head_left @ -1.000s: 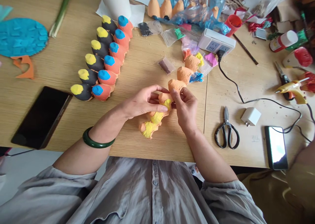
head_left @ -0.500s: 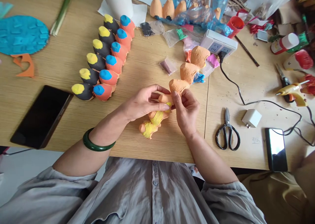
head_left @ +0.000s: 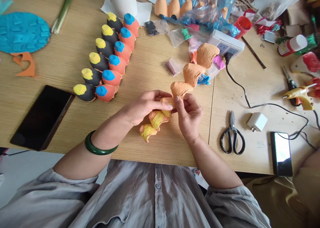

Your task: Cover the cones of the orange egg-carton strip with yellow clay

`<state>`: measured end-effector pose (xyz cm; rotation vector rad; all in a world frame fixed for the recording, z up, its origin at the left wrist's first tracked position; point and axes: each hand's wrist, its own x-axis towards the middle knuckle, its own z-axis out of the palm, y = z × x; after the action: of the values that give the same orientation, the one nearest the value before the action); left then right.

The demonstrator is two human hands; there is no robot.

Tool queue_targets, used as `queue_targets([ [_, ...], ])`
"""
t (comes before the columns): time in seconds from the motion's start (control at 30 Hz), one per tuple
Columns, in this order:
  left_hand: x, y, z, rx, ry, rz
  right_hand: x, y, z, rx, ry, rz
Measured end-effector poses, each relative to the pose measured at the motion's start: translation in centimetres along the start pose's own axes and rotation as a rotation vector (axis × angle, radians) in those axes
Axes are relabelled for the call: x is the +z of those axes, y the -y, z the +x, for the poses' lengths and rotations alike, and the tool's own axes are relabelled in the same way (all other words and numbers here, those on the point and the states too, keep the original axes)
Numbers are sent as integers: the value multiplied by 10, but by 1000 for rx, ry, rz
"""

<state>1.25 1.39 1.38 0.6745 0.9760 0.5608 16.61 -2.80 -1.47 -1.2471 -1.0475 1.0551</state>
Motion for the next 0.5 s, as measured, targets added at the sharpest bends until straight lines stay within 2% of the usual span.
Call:
queue_targets([
  [0.23, -2, 0, 2, -82, 23, -73, 1, -2, -2, -38, 11, 44],
  [0.4, -3, 0, 7, -125, 153, -57, 3, -3, -3, -11, 18, 20],
  [0.5, -4, 1, 9, -106, 182, -57, 3, -3, -3, -8, 23, 47],
])
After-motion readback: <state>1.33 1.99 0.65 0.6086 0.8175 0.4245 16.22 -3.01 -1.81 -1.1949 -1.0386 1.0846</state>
